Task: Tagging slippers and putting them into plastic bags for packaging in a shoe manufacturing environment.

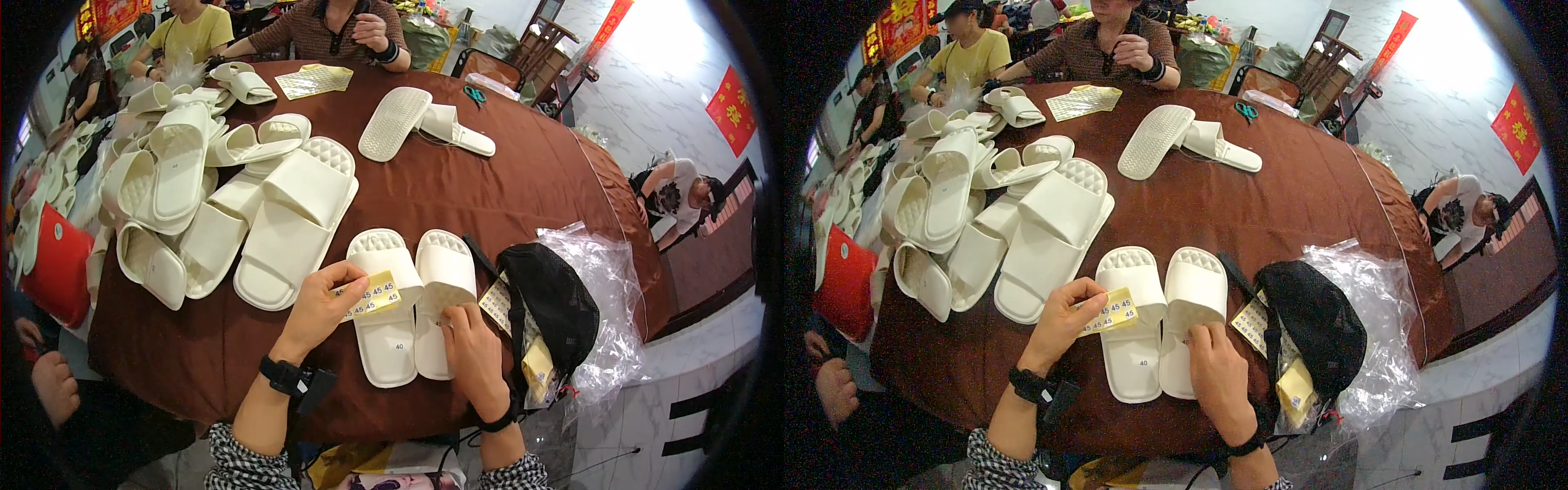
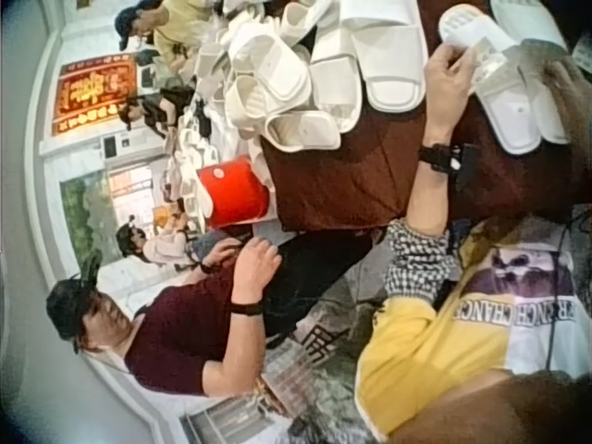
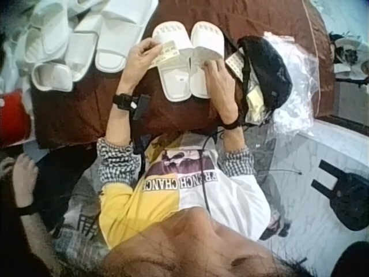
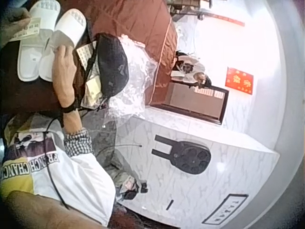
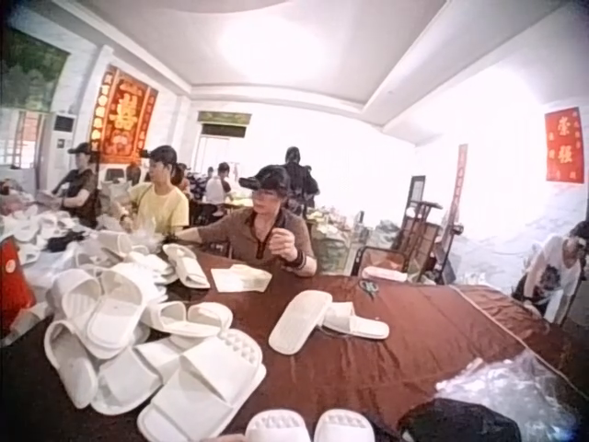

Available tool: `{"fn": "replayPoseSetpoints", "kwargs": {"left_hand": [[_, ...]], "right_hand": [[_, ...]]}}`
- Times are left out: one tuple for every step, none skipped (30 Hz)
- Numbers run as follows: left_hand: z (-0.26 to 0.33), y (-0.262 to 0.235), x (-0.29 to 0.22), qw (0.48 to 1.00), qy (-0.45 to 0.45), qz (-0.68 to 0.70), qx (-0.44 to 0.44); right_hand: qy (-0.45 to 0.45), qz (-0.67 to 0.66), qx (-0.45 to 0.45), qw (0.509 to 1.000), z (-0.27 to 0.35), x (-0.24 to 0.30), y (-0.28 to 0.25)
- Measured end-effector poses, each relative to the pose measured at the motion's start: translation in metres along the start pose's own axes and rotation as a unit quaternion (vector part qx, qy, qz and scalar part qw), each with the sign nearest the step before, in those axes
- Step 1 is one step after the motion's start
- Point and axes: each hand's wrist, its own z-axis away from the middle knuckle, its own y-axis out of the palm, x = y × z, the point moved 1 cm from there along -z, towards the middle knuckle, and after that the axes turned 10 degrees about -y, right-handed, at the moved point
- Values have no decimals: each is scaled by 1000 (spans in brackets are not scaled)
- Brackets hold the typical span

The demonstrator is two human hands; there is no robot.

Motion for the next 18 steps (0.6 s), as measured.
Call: {"fn": "replayPoseSetpoints", "kwargs": {"left_hand": [[0, 1, -1, 1000, 2, 2, 2], [1, 2, -1, 1000, 4, 3, 4], [1, 3, -2, 1000, 5, 4, 6], [2, 5, -3, 1000, 5, 3, 8], [2, 7, -4, 1000, 5, 2, 10], [1, 6, -3, 1000, 5, 3, 10], [0, 5, -2, 1000, 6, 3, 11], [-1, 5, -1, 1000, 7, 4, 13], [0, 4, 0, 1000, 6, 2, 10], [0, 3, 1, 1000, 7, 7, 11], [1, 1, 2, 1000, 7, 11, 12], [0, 2, 1, 1000, 8, 12, 13], [1, 2, 0, 1000, 5, 12, 11], [1, 2, 0, 1000, 1, 11, 9], [0, 3, 0, 1000, 1, 12, 10], [-1, 4, 0, 1000, 6, 13, 15], [-1, 6, 0, 1000, 10, 15, 20], [-1, 5, 0, 1000, 10, 13, 18]], "right_hand": [[-29, 12, -12, 999, 6, 1, -2], [-58, 23, -24, 998, 11, 3, -3], [-57, 25, -24, 998, 15, 4, -5], [-71, 41, -30, 996, 19, 5, -6], [-85, 58, -35, 994, 22, 6, -7], [-85, 58, -33, 994, 22, 7, -6], [-93, 73, -33, 992, 23, 7, -4], [-101, 88, -33, 990, 23, 8, -3], [-102, 86, -33, 990, 23, 9, -3], [-101, 87, -27, 991, 23, 11, -3], [-101, 87, -20, 991, 23, 12, -3], [-101, 89, -21, 991, 25, 12, -5], [-104, 91, -20, 990, 27, 13, -6], [-107, 92, -20, 990, 29, 12, -7], [-106, 93, -20, 990, 32, 11, -7], [-108, 91, -19, 990, 35, 10, -7], [-109, 90, -18, 990, 36, 9, -8], [-111, 87, -18, 990, 36, 9, -6]]}}
